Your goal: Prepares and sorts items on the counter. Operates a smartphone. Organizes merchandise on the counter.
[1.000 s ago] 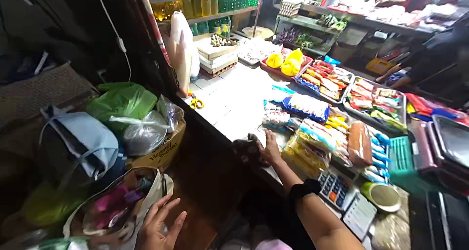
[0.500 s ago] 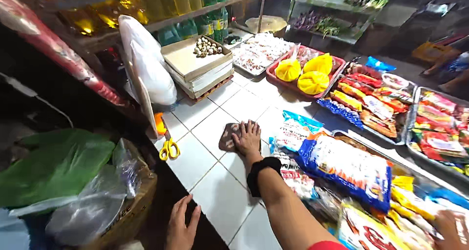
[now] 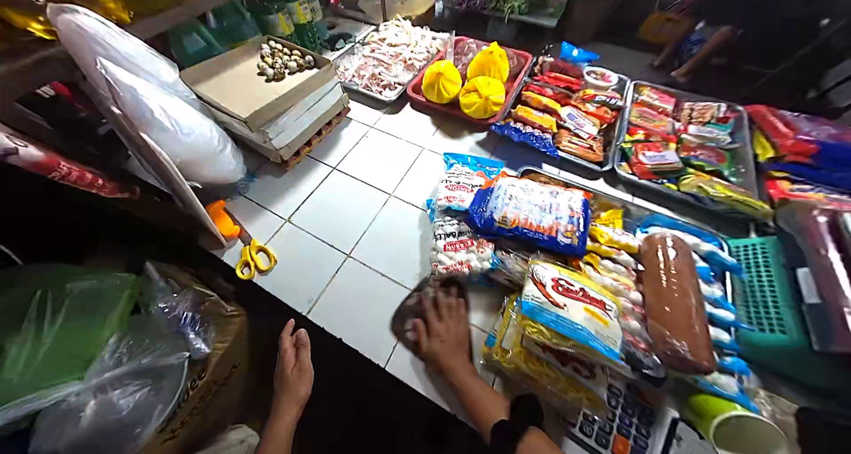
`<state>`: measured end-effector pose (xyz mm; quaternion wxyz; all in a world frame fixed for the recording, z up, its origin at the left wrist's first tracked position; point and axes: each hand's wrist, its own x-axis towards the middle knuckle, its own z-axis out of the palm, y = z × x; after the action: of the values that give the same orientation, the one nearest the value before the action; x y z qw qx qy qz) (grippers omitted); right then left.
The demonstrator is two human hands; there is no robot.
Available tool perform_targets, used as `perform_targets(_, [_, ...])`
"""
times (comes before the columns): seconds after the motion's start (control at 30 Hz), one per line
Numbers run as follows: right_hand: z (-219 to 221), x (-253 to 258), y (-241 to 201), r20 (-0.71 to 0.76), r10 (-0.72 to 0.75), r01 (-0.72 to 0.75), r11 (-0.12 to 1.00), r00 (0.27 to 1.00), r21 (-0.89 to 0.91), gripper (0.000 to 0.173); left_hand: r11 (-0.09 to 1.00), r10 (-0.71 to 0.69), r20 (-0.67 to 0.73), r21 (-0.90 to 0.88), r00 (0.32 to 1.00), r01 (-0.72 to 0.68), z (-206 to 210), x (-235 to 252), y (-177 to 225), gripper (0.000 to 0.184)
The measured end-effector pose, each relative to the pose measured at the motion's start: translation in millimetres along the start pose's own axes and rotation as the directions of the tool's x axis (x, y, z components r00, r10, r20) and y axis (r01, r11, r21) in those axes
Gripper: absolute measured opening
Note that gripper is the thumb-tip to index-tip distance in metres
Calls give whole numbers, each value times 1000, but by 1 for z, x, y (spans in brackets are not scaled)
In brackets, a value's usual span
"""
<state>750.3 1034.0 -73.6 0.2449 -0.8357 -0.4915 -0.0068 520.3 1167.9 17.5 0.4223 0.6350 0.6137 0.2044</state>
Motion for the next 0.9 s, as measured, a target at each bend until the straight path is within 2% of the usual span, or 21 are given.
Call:
perform_targets(0.07, [-16,-13,20,-92,183,-184,983,979,-3,63,1000,-5,31,-8,999,5,-2,-10,-8,61])
perform_targets(0.13, [-14,-11,12,-180,293,-301,954,939,-17,67,1000,-21,60,-4,998,22,-7,-14,-19,60])
perform_targets(0.17, [-9,-7,-1,-169,306,-316,948,937,-37,69,1000,-22,59,2,998,22,-10,-12,-25,60])
perform_targets(0.2, [-2,-4,-18,-119,266,-272,962,957,-39,72,1000,-18,41,16,999,17,-14,-8,-28,60])
perform_targets(0.27, [22,7,-55,-4,5,-5,1000,1000,-1,78,998,-17,-23,54,1000,18,-24,13,-27,58])
perform_targets(0.33, [57,40,-82,58,-267,262,962,962,78,72,995,-19,-85,94,996,27,-30,44,-23,58])
perform_targets(0.4, [79,96,-99,225,-469,430,880,854,204,65,990,8,-164,139,986,15,-28,80,-14,57])
perform_targets(0.47, [88,166,-104,406,-641,538,767,651,348,59,962,115,-258,271,959,-42,-17,117,-8,56])
perform_targets(0.5, [94,200,-101,410,-702,582,712,582,392,56,922,207,-276,376,939,-93,-10,136,-10,57])
perform_targets(0.53, [99,233,-94,381,-725,607,689,574,397,54,864,294,-268,484,918,-136,-2,156,-15,58])
perform_targets(0.57, [103,265,-84,335,-707,596,707,623,381,53,812,342,-255,565,904,-148,6,175,-19,60])
perform_targets(0.63, [104,330,-56,271,-569,487,815,777,314,49,784,367,-280,606,887,-133,22,198,-25,61])
perform_targets(0.7, [106,393,-19,198,-384,339,913,902,225,44,783,401,-339,609,851,-127,30,206,-29,62])
perform_targets(0.77, [107,441,19,102,-124,115,989,987,88,50,779,455,-385,610,803,-149,34,207,-33,63])
perform_targets(0.83, [111,475,25,34,189,-188,981,981,-38,63,768,468,-397,625,789,-140,35,209,-34,65])
perform_targets(0.87, [117,486,9,22,281,-279,959,959,-54,69,763,469,-400,632,788,-134,35,211,-36,65])
perform_targets(0.9, [128,483,-19,34,280,-278,959,959,-43,75,761,470,-398,635,788,-133,34,210,-39,65])
